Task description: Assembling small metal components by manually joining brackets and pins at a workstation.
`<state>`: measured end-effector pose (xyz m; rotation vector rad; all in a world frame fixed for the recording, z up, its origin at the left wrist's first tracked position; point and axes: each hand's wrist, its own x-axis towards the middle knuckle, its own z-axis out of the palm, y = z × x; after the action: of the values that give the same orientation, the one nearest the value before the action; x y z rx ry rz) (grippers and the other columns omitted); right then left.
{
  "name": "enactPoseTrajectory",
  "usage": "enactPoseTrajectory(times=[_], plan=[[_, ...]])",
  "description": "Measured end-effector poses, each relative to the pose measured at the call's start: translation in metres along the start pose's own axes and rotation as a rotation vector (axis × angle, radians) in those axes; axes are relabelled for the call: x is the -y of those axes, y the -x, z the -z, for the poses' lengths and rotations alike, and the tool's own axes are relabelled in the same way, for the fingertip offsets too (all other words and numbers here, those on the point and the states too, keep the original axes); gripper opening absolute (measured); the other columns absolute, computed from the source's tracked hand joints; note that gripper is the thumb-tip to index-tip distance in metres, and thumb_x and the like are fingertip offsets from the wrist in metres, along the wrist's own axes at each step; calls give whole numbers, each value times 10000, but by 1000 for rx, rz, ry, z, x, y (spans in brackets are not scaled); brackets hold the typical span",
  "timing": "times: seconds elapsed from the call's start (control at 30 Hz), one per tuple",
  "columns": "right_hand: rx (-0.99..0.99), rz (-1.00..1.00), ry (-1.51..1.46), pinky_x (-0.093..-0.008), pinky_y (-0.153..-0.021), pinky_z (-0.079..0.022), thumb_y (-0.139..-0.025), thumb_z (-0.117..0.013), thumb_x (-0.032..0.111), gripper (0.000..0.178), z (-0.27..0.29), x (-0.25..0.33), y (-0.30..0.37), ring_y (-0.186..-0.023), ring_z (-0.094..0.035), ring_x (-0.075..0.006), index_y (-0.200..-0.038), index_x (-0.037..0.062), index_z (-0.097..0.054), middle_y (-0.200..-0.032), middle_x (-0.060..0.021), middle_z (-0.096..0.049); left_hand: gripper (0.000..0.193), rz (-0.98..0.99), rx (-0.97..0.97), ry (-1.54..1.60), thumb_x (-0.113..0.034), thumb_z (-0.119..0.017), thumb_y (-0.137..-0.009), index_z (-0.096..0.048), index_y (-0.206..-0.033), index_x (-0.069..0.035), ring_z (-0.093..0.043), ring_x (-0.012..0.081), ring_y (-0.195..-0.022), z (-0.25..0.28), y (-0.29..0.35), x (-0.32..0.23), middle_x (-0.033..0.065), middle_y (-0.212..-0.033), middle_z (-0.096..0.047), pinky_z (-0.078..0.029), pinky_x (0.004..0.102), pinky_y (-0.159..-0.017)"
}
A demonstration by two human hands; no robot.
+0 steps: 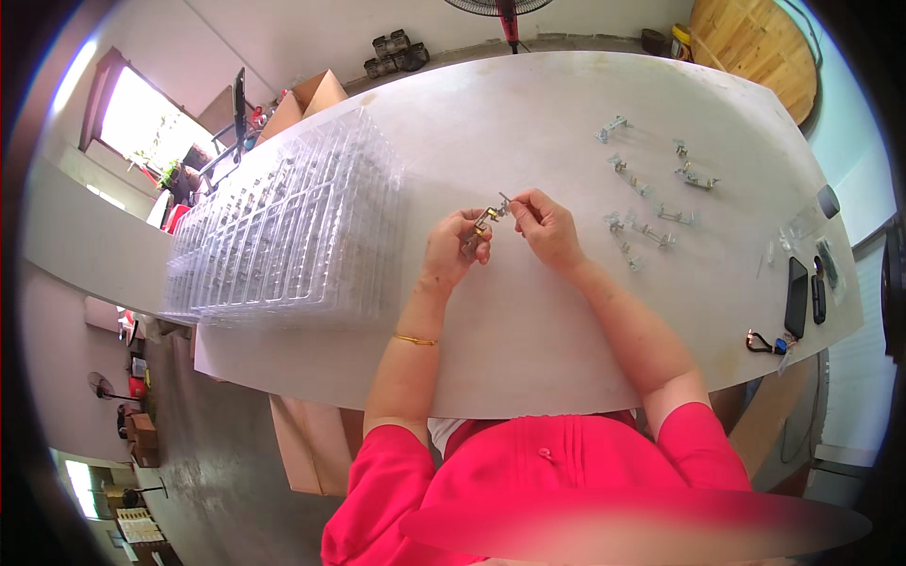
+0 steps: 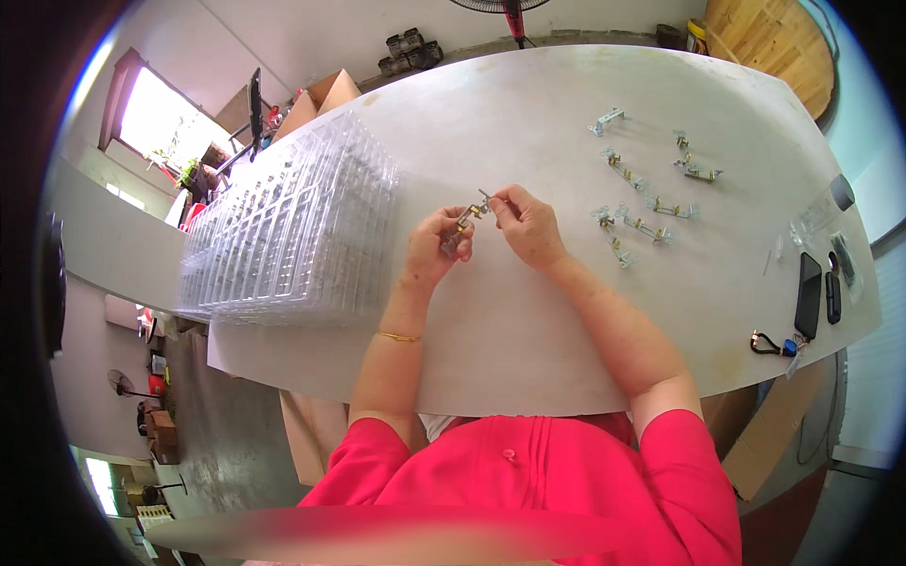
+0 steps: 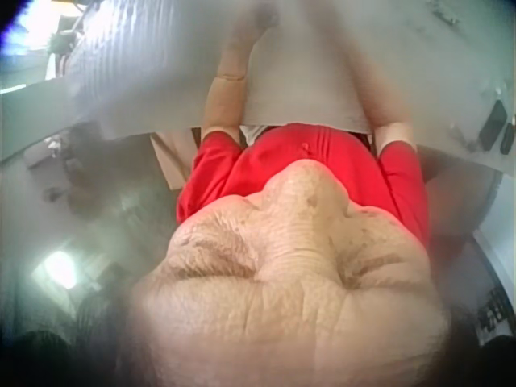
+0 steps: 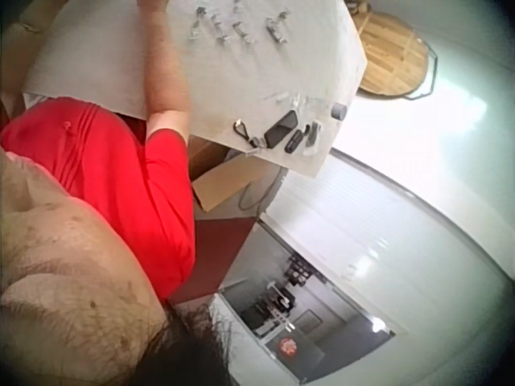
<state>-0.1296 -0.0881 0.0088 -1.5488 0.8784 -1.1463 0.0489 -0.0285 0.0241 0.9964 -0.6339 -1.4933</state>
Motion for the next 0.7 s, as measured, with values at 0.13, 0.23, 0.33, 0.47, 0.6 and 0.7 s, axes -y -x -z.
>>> enactPoseTrajectory(times=[0.13, 0.23, 0.33, 0.47, 0.6, 0.7], plan=[[35, -2, 70, -265, -558, -444, -958, -628, 180, 140, -4, -4, 9, -599, -537, -82, -945, 42, -639, -663, -29, -608, 276, -3, -21, 25, -51, -398, -894, -506, -1132, 37, -510, 170, -508, 6, -3, 9, 120, -780, -607, -433, 313, -487], [24, -30, 79, -269, -552, -439, -959, -625, 177, 138, -5, -7, 14, -590, -530, -84, -944, 40, -637, -650, -33, -601, 226, 4, -20, 84, -111, -416, -955, -517, -1124, 1, -481, 151, -484, 7, 0, 13, 103, -759, -597, -404, 291, -460], [30, -48, 78, -270, -547, -434, -958, -625, 169, 129, -3, -8, 16, -583, -520, -87, -945, 40, -633, -644, -35, -598, 177, -20, 31, 124, -171, -468, -1003, -524, -1116, -46, -460, 129, -476, 6, 1, 17, 78, -755, -591, -380, 266, -446], [55, -33, 132, -269, -550, -435, -952, -631, 155, 117, -1, -7, 16, -585, -515, -92, -952, 39, -626, -659, -43, -607, 143, -44, 19, 3, -178, -533, -1007, -524, -1111, -81, -435, 87, -477, 6, 5, 17, 42, -755, -587, -343, 222, -433], [61, 16, 133, -278, -559, -445, -945, -636, 144, 108, 1, -8, 16, -590, -532, -106, -954, 37, -622, -676, -58, -619, 179, -54, -15, -76, -176, -522, -1004, -508, -1128, -48, -431, 71, -489, 3, 8, 14, 26, -753, -579, -322, 217, -437], [74, 10, 161, -294, -565, -457, -938, -637, 129, 97, 1, -5, 17, -595, -556, -130, -951, 35, -617, -692, -78, -634, 186, -82, -39, -116, -179, -530, -1003, -508, -1128, -44, -421, 63, -483, 2, 9, 16, 22, -748, -578, -308, 210, -428]])
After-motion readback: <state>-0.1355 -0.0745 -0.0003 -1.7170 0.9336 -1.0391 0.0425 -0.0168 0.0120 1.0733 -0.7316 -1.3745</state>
